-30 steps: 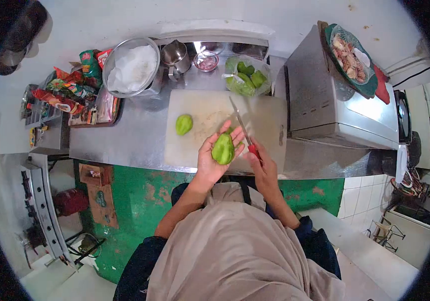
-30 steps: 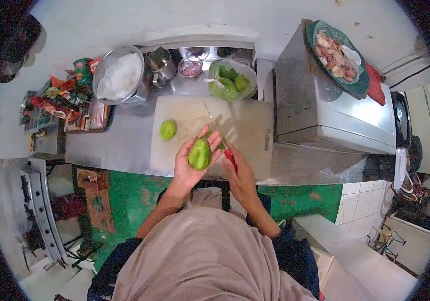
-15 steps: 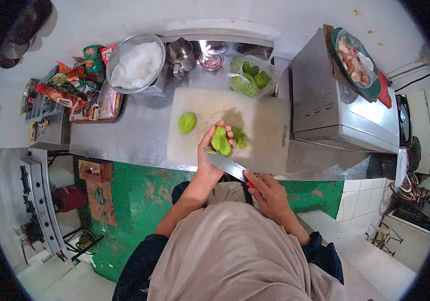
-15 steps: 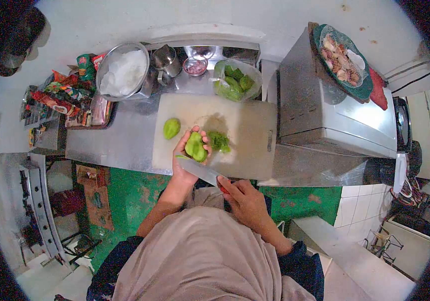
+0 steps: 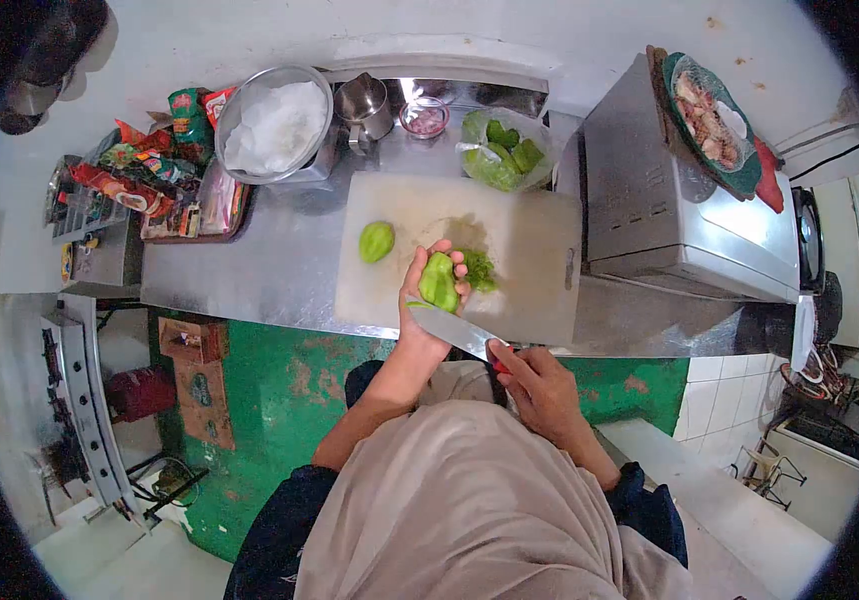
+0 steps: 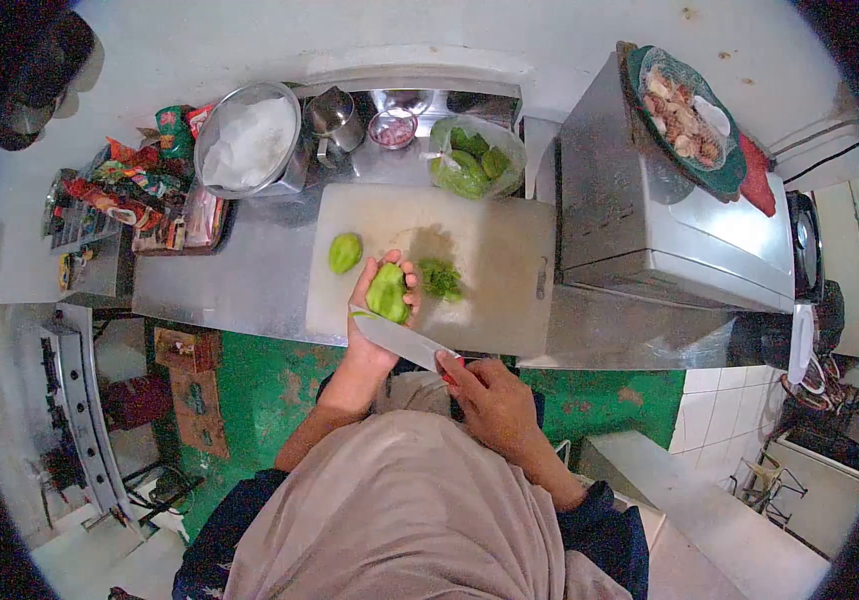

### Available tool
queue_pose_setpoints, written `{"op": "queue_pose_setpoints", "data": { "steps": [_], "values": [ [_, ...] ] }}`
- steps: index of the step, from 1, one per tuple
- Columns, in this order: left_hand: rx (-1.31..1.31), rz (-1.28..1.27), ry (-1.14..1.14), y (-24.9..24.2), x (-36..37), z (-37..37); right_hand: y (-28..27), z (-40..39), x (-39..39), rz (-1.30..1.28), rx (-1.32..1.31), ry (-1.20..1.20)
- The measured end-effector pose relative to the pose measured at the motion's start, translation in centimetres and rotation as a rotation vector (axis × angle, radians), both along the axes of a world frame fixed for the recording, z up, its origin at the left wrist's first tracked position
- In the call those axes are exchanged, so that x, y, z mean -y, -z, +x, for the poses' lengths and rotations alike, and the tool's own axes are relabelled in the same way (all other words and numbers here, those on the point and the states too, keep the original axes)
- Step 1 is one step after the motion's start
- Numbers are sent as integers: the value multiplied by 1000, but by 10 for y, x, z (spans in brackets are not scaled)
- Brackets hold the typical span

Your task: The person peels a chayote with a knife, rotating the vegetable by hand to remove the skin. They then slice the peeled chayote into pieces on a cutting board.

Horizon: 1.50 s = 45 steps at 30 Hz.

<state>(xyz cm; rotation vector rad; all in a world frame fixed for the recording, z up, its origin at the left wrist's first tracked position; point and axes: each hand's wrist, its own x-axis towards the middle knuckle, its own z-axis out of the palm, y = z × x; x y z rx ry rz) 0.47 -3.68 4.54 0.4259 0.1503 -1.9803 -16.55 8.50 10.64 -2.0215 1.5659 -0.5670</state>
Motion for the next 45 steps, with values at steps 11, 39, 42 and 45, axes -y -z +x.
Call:
{"op": "queue_pose_setpoints", "data": {
  "steps": [11,39,42,45],
  "values": [
    [48,59,21,-1,-4,-1,3,1,1,-113,-50,5],
    [105,19,31,6,-6,-17,9,10,10,-207,-60,40],
    [96,15,37,9,-6,-17,9,12,11,-198,-82,41],
    [109,26,36,6,-8,-18,10,14,12,-197,-49,50]
  ]
}}
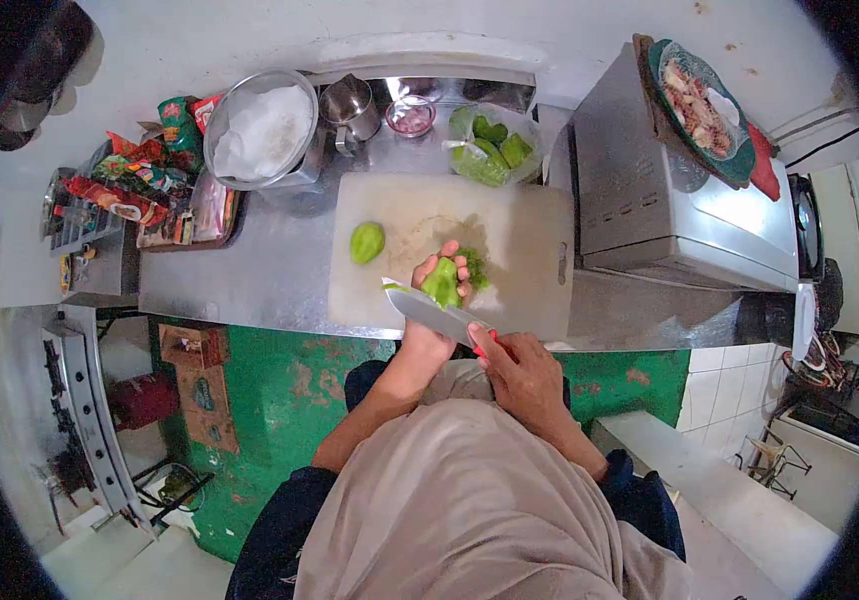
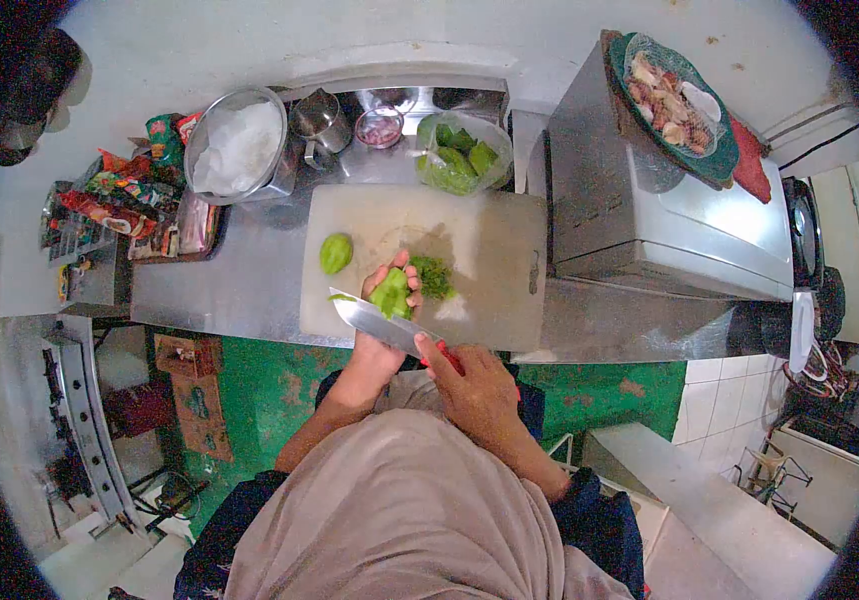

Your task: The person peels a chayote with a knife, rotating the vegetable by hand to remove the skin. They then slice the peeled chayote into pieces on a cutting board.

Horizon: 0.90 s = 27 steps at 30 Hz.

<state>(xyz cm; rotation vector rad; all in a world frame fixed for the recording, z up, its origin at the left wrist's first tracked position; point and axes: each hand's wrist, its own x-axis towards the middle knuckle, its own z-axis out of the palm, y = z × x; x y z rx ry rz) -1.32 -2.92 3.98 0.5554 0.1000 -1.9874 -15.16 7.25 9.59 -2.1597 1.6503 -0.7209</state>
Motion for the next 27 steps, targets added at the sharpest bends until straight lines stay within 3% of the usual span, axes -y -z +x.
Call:
{"op": "queue_pose_setpoints", "data": {
  "steps": [17,20,23,27],
  "values": [
    [66,-107,72,-1,-1,0,-5,10,10,135,97,29],
    [3,-45,54,-10,-6,-6,-13,4,18,260,194,83],
    [-37,-28,22,-13,0,-5,-14,-2,19,378,458,86],
    [-131,-30,32,-11,2,2,-25,-8,12,360,370,40]
  ]
}}
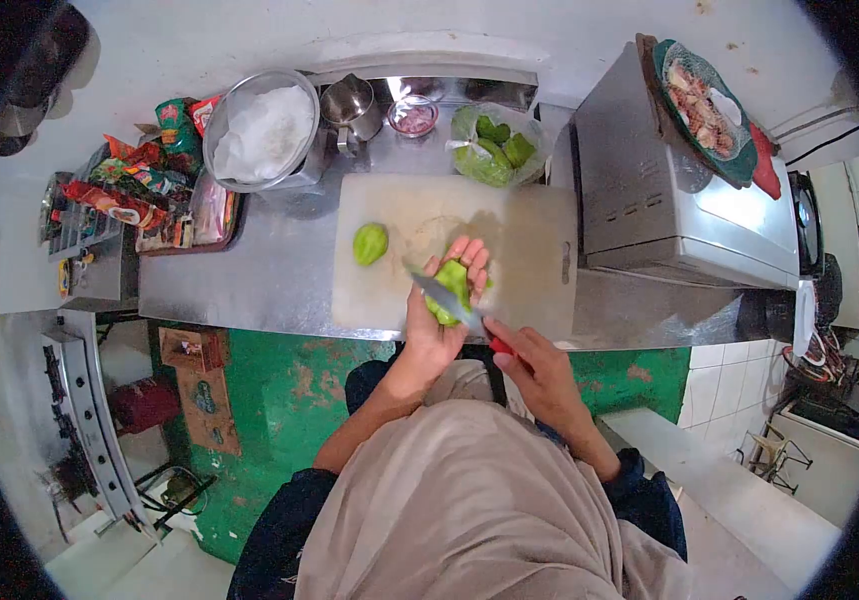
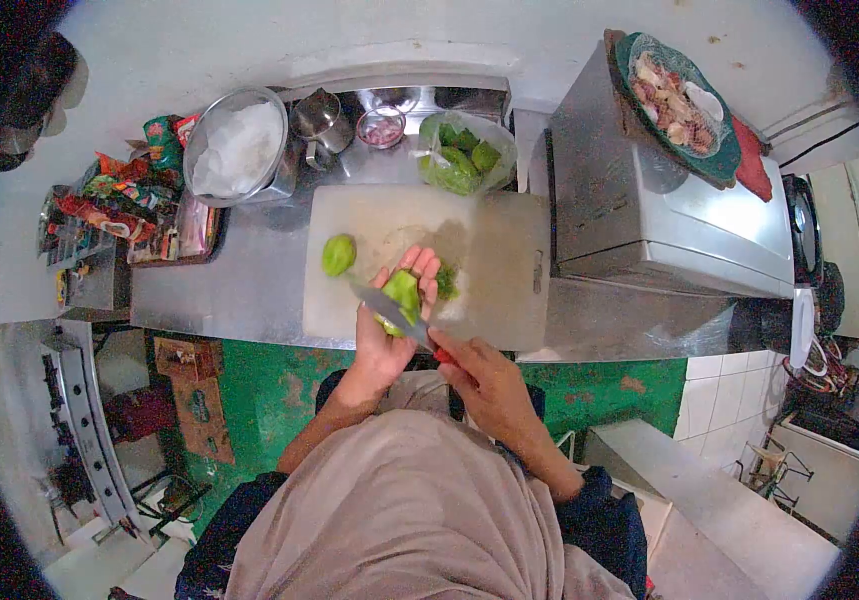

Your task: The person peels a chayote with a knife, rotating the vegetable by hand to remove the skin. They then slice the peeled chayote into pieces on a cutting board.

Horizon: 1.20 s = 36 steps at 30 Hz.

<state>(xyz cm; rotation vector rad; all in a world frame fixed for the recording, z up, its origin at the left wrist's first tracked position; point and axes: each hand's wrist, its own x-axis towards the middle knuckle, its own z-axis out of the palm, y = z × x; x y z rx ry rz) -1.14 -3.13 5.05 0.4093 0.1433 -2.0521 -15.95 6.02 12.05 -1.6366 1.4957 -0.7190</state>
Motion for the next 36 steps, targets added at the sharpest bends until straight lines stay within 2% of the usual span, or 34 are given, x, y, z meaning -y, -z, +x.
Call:
{"op": "queue_pose_setpoints", "data": {
  "steps": [8,17,20,29,36],
  "values": [
    [-36,-35,-21,-9,6,8,-10,-6,-18,-110,-292,-124],
    [-35,-46,-51,-5,9,13,-12,-7,-23,-83,-354,-95],
    [-131,-28,-80,-2,11,16,-13,-7,-22,-117,-316,-76],
    [-93,-44,-150,-1,11,16,-6,-1,-27,-89,-304,-50],
    [119,-101,-234,-8,11,13,3,9,-33,-140,-316,-15]
  ]
}}
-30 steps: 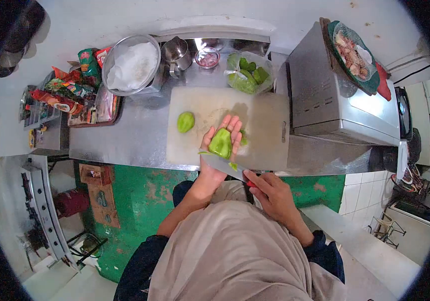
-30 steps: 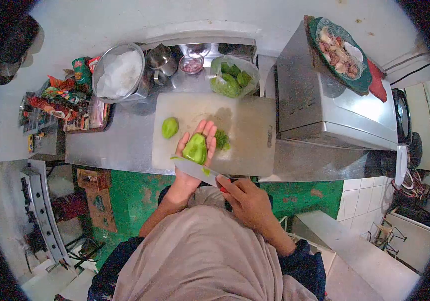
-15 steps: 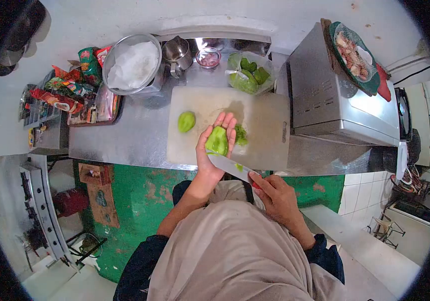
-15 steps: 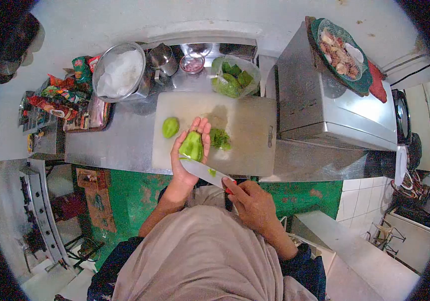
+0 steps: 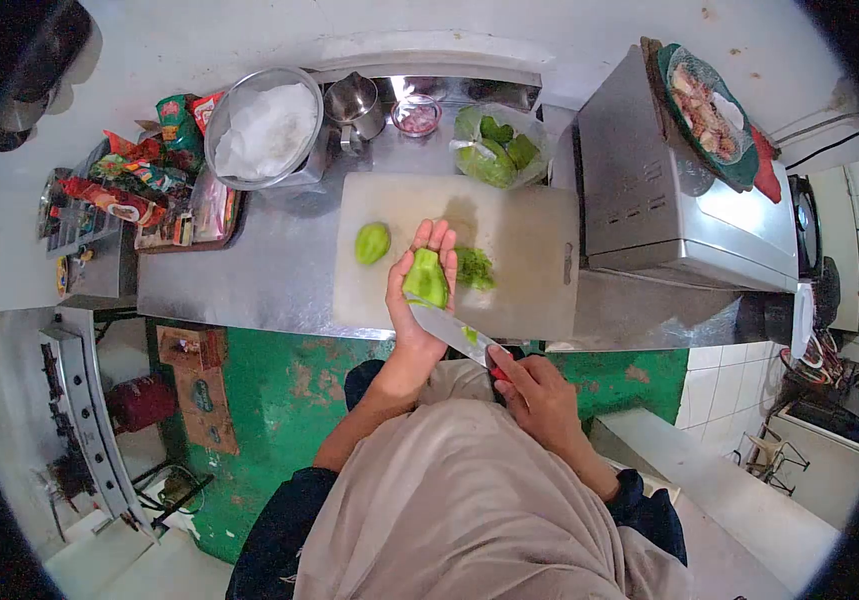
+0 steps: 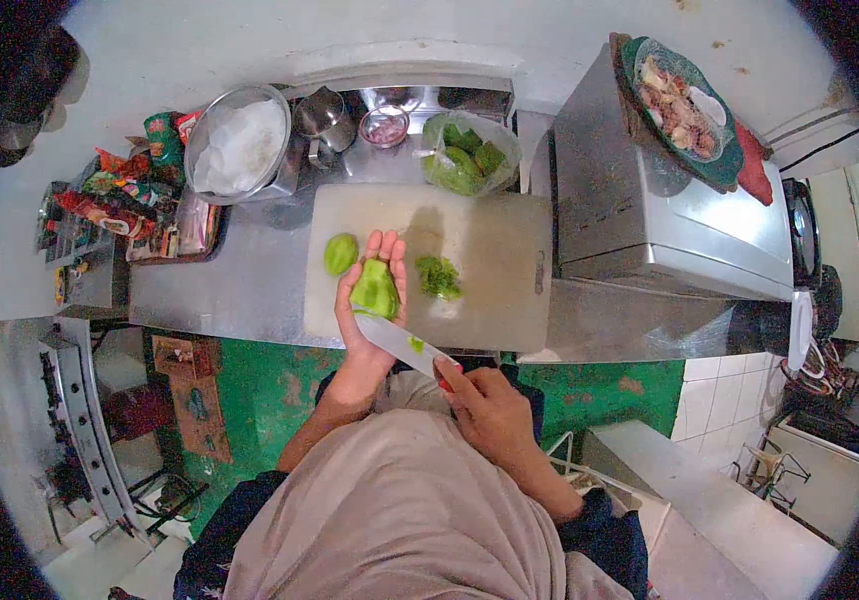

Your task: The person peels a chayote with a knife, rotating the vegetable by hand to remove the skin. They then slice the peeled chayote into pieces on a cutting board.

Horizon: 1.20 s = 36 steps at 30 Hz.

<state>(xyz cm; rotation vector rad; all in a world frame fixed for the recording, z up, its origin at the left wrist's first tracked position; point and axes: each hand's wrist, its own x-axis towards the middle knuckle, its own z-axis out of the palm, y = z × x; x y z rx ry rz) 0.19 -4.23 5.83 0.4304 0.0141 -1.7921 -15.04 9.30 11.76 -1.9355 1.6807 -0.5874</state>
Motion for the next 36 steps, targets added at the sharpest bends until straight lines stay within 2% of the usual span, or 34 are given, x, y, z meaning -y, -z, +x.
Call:
{"op": "queue_pose_setpoints", "data": {
  "steps": [26,36],
  "values": [
    [212,-34,-107,8,-3,-4,1,16,6,1,-73,12],
    [329,-32,-81,16,-5,-4,3,20,10,-23,-102,21]
  ]
}}
